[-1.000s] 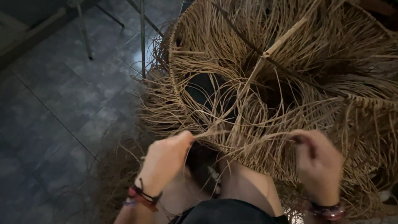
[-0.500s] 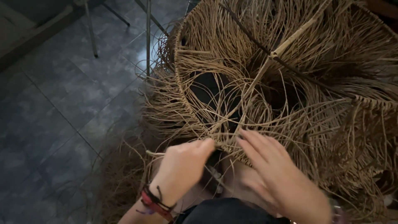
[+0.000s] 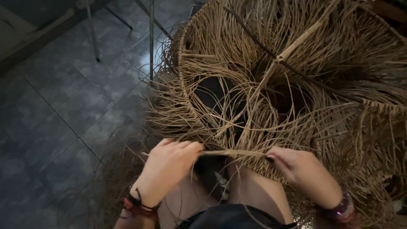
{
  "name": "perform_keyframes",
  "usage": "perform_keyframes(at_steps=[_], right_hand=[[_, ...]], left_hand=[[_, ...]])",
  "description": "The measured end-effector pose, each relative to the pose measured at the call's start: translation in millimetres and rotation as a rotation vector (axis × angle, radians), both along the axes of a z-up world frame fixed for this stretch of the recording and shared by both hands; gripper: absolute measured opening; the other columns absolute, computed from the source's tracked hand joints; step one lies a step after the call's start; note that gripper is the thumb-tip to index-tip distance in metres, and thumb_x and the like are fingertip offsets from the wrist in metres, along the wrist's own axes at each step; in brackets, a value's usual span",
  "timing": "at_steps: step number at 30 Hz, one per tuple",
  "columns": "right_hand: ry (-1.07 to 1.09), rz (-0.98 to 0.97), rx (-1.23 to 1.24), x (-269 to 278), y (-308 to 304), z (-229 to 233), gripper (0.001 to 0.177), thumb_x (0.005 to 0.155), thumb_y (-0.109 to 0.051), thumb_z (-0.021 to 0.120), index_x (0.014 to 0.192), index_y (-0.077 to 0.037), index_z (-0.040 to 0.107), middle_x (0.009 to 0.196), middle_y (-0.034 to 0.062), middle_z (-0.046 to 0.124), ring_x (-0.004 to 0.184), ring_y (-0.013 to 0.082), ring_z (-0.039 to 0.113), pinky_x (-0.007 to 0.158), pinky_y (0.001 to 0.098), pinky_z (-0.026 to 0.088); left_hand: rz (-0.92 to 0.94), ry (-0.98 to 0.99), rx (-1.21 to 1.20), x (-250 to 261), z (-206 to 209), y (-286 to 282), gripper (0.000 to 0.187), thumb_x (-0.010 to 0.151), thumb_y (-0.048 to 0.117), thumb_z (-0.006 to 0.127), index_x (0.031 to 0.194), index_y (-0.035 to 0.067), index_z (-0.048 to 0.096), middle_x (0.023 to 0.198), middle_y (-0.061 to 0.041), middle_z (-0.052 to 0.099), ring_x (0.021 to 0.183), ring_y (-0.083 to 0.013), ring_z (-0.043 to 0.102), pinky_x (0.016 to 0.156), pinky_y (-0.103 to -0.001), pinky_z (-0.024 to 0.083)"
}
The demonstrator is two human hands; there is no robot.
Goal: Weave dried plant fibers onto a circular frame to create a decorative furniture piece
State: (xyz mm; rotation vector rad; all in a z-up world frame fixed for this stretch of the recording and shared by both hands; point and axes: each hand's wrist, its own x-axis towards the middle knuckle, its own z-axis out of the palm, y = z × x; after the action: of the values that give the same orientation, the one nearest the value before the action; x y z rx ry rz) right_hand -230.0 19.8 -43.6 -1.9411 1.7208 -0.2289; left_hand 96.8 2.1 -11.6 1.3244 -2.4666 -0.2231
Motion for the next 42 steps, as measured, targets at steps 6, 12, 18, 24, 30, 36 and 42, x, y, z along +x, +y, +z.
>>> perform_keyframes(at_steps=[6,12,18,24,30,36,42], right_hand=[[-0.098,0.202,-0.114,32,7,28,0.015,0.087,-0.024,0.062,0.097,-0.016,0.07,0.084,-0.0014,0.08,0.059,0.0222,0.072,0.057,0.0326,0.056],[-0.013,-0.097,0.197,-33,7,13,0.025,0.096,-0.033,0.053,0.093,-0.026,0.077,0.074,-0.0087,0.084,0.054,0.0056,0.07,0.054,0.0183,0.061],[0.019,0.001,0.044,-33,10,-22,0.021,0.097,-0.029,0.051,0.096,-0.026,0.072,0.066,-0.0073,0.078,0.046,0.0058,0.065,0.045,0.0181,0.059],[-0.178,-0.003,0.069,-15,13,0,0.02,0.087,-0.025,0.062,0.099,-0.013,0.073,0.084,-0.0013,0.085,0.06,0.0169,0.073,0.06,0.0278,0.058],[-0.054,-0.066,0.15,-54,23,1,0.025,0.096,-0.031,0.051,0.1,-0.023,0.074,0.07,-0.0072,0.079,0.054,0.0101,0.068,0.055,0.0233,0.055],[-0.081,-0.207,0.013,-57,28,-3,0.021,0.09,-0.019,0.058,0.102,-0.019,0.076,0.091,-0.0087,0.086,0.068,0.0128,0.078,0.065,0.026,0.061],[0.082,-0.057,-0.246,-64,39,-16,0.024,0.085,-0.004,0.057,0.104,-0.012,0.069,0.106,-0.0001,0.074,0.096,0.0151,0.07,0.091,0.0288,0.059]], left_hand=[[-0.311,0.188,-0.166,-71,6,9,0.03,0.095,0.025,0.061,0.112,0.001,0.066,0.127,-0.014,0.063,0.119,-0.0302,0.054,0.11,-0.045,0.03],[-0.165,0.132,-0.191,-18,-2,-11,0.015,0.089,0.011,0.057,0.091,0.02,0.069,0.101,0.006,0.073,0.121,-0.02,0.062,0.114,-0.05,0.023],[-0.045,-0.332,0.078,-59,6,-8,0.064,0.087,0.048,0.062,0.145,0.025,0.05,0.159,-0.015,0.035,0.142,-0.0428,0.027,0.112,-0.075,0.01],[-0.248,0.337,0.569,-113,-2,12,0.06,0.096,0.017,0.055,0.151,0.004,0.033,0.125,-0.022,0.066,0.086,-0.0404,0.073,0.065,-0.046,0.06],[-0.238,0.207,0.122,-60,-21,-21,0.021,0.093,0.008,0.055,0.11,0.012,0.066,0.088,-0.003,0.071,0.065,-0.0187,0.067,0.06,-0.028,0.057],[-0.101,0.23,0.095,-44,-8,-37,0.028,0.085,0.01,0.06,0.112,0.016,0.065,0.103,0.003,0.074,0.074,-0.0258,0.07,0.064,-0.036,0.052],[-0.175,0.191,0.094,-50,-1,-52,0.025,0.089,0.01,0.062,0.114,0.014,0.064,0.093,0.001,0.069,0.058,-0.022,0.062,0.054,-0.034,0.049]])
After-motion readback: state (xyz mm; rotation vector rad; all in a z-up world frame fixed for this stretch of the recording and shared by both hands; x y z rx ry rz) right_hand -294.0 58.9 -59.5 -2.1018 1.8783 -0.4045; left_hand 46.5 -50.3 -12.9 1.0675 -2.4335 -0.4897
